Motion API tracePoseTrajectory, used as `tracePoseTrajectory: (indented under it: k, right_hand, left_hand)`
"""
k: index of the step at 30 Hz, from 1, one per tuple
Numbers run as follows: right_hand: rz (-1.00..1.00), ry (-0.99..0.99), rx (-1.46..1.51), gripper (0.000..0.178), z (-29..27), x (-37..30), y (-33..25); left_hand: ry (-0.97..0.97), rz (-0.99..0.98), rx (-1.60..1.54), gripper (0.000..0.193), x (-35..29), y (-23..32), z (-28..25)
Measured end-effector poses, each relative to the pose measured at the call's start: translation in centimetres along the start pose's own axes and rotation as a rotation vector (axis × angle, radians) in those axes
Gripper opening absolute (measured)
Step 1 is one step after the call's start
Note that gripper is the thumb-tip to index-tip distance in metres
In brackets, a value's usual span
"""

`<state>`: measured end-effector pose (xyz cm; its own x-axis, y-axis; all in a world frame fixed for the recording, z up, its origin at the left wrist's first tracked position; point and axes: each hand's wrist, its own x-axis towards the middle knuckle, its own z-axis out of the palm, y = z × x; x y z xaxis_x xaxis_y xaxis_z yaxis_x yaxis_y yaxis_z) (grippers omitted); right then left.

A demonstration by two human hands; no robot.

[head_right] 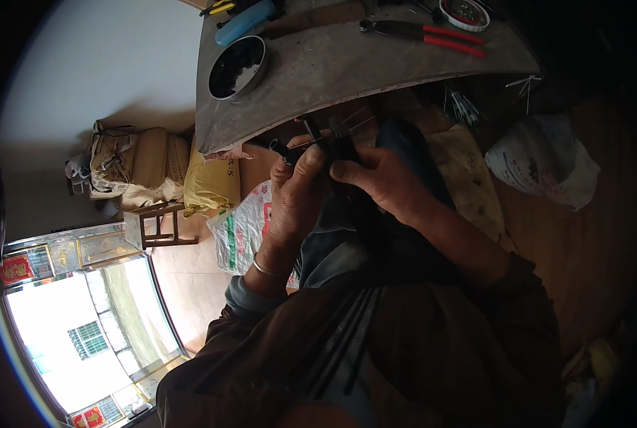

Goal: Assembling umbrella ribs onto the central shaft using wire and pliers.

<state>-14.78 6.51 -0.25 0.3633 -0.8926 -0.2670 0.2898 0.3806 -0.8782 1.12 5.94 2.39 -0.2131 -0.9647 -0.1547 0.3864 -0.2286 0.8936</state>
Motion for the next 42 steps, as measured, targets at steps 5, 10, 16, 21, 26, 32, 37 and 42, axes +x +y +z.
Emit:
tracePoseTrajectory:
  k: [5,10,16,21,26,32,37,42]
  right_hand:
    - [-0.294,0.027,0.065,0.033,1.8,0.1,-1.2]
    - [-0.251,0.035,0.128,0.036,3.2,0.1,-1.6]
    - [-0.305,0.05,0.043,0.035,3.6,0.6,-1.3]
    - [-0.296,0.107,-0.005,0.027,4.1,0.4,-1.5]
    - [-0.244,0.116,0.014,0.02,4.0,0.3,-1.6]
    - [-0.223,0.1,0.011,0.017,3.9,0.6,-1.7]
    - [-0.229,0.078,-0.002,0.018,3.7,0.9,-1.3]
    - [-0.233,0.122,-0.015,0.02,4.3,1.0,-1.7]
  left_hand:
    - [0.004,0.04,0.135,0.022,0.1,1.1,0.2]
    - [0.097,0.151,0.139,0.031,0.5,1.3,0.0]
    - [0.087,0.008,-0.015,0.067,6.0,4.5,-1.7]
    - [-0.401,-0.113,0.343,0.062,6.6,4.8,-0.8]
    - [-0.311,-0.123,0.201,0.05,6.4,4.3,-0.9]
    - [-0.334,-0.047,0.116,0.042,6.9,4.0,-1.8]
    - [-0.363,0.005,0.166,0.04,6.9,3.9,-2.4]
    - [-0.291,0.059,0.193,0.039,6.0,4.2,-1.3]
